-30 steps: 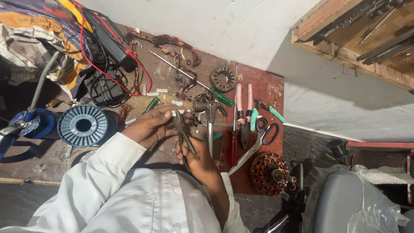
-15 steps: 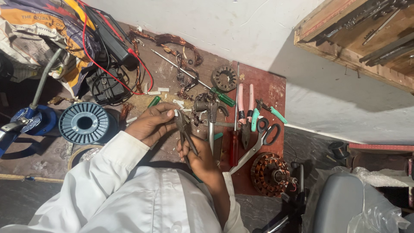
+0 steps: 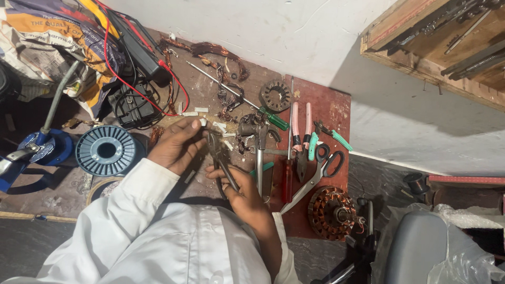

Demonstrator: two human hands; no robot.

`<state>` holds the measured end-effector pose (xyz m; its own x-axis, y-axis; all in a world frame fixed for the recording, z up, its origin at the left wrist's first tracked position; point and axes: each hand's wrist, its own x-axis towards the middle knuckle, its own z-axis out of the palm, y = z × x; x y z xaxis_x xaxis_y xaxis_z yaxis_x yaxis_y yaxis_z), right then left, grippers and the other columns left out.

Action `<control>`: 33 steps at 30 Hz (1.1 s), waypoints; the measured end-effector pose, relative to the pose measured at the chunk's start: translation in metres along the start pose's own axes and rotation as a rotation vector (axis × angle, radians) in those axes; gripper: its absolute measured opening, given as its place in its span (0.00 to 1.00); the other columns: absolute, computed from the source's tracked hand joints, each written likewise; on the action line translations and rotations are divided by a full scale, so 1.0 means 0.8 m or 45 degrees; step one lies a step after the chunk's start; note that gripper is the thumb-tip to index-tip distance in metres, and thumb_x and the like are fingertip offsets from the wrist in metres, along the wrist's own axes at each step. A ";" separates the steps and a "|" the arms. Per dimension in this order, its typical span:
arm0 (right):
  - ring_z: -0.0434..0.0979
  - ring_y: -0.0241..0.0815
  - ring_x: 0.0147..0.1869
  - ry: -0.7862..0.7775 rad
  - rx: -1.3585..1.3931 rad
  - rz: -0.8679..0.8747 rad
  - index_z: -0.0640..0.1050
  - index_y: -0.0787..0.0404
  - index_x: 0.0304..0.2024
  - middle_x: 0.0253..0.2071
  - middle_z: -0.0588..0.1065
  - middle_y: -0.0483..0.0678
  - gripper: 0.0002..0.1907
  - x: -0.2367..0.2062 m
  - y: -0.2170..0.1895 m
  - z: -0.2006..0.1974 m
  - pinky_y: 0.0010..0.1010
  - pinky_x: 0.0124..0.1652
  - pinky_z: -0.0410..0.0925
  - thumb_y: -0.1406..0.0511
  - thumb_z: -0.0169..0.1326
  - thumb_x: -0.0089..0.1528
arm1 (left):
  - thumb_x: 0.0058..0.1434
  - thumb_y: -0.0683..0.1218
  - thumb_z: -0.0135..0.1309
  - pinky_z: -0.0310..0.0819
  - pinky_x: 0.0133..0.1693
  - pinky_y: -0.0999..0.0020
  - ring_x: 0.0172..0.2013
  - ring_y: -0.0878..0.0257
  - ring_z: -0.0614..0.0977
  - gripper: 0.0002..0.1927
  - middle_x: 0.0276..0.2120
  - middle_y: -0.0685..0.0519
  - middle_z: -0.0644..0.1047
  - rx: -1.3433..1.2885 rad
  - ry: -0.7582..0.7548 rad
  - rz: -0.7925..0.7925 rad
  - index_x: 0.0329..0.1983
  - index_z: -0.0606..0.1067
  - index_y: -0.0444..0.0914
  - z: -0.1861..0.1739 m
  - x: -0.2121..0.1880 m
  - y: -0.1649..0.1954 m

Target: The person uses pliers to remove copper wire from a motor stator, then uses a screwdriver to adjust the stator slots. They also handle a bundle of copper wire, twisting and arranging it on the workbench.

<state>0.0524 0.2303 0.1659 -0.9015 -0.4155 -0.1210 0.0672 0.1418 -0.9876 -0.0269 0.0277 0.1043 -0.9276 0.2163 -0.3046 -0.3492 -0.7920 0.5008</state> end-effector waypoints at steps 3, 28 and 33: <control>0.72 0.47 0.70 0.045 -0.054 -0.032 0.78 0.67 0.48 0.59 0.77 0.55 0.24 -0.001 -0.006 0.001 0.35 0.68 0.62 0.83 0.39 0.55 | 0.64 0.42 0.60 0.79 0.48 0.65 0.40 0.61 0.82 0.11 0.40 0.50 0.81 0.043 -0.062 0.020 0.47 0.76 0.33 0.004 -0.003 0.006; 0.81 0.42 0.52 0.064 0.099 0.048 0.76 0.70 0.42 0.48 0.78 0.54 0.16 0.002 0.005 0.004 0.32 0.55 0.72 0.81 0.40 0.58 | 0.65 0.38 0.57 0.79 0.54 0.61 0.47 0.58 0.83 0.08 0.43 0.49 0.80 -0.063 -0.032 0.076 0.46 0.75 0.32 0.026 -0.019 0.006; 0.81 0.42 0.51 0.036 0.110 0.038 0.76 0.70 0.42 0.48 0.79 0.54 0.14 0.004 0.000 0.000 0.32 0.54 0.72 0.79 0.40 0.61 | 0.65 0.37 0.57 0.78 0.52 0.64 0.46 0.61 0.82 0.09 0.43 0.49 0.80 -0.019 -0.005 0.078 0.48 0.76 0.32 0.026 -0.020 0.009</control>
<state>0.0497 0.2290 0.1658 -0.9102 -0.3866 -0.1484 0.1294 0.0751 -0.9887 -0.0172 0.0305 0.1301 -0.9476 0.1692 -0.2708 -0.2898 -0.8122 0.5063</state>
